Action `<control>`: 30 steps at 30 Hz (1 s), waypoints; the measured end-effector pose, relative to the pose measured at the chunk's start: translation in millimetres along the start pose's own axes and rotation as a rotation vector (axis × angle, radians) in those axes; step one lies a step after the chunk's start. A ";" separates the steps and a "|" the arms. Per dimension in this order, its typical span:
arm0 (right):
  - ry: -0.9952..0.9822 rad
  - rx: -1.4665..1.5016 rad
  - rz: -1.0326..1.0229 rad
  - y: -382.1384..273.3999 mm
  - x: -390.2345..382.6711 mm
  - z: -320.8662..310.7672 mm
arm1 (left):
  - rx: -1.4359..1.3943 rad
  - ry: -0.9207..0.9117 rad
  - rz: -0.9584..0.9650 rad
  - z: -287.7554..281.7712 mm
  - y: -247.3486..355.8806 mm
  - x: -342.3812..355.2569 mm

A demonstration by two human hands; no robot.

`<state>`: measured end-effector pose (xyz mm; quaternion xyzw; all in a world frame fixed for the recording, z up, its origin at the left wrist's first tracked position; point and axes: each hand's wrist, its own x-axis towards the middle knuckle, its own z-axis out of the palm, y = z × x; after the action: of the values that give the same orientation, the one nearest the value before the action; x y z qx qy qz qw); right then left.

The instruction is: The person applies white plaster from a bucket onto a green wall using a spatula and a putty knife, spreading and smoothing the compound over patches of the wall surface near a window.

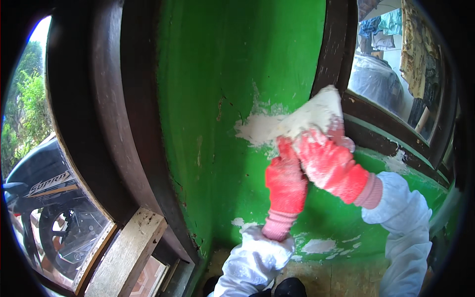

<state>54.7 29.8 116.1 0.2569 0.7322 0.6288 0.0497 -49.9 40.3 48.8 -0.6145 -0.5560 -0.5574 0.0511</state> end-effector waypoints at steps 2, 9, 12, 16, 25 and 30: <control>-0.035 0.034 0.078 4.8 -20.4 -7.2 | -0.022 -0.027 0.080 0.7 6.8 -11.8; 0.030 0.395 0.353 1.5 -42.6 -97.3 | -0.517 0.288 0.134 -56.5 15.4 -54.7; -0.027 1.103 0.658 -41.2 -25.5 -90.9 | -0.454 0.390 -0.097 -55.0 18.1 -89.0; 0.038 1.541 1.021 -82.0 5.7 -59.3 | -0.400 0.231 -0.104 -43.4 -15.3 -81.4; -0.020 1.437 1.420 -70.6 20.3 -6.1 | -0.471 0.023 -0.016 29.0 -46.8 -28.0; 0.243 1.463 1.638 -70.6 -8.2 -9.8 | -1.122 -0.001 -0.066 44.9 -21.9 -35.7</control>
<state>35.8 12.0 49.3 0.5681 0.5356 -0.0925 -0.6180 -29.3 56.8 -6.6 -0.5301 -0.1933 -0.7687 -0.3012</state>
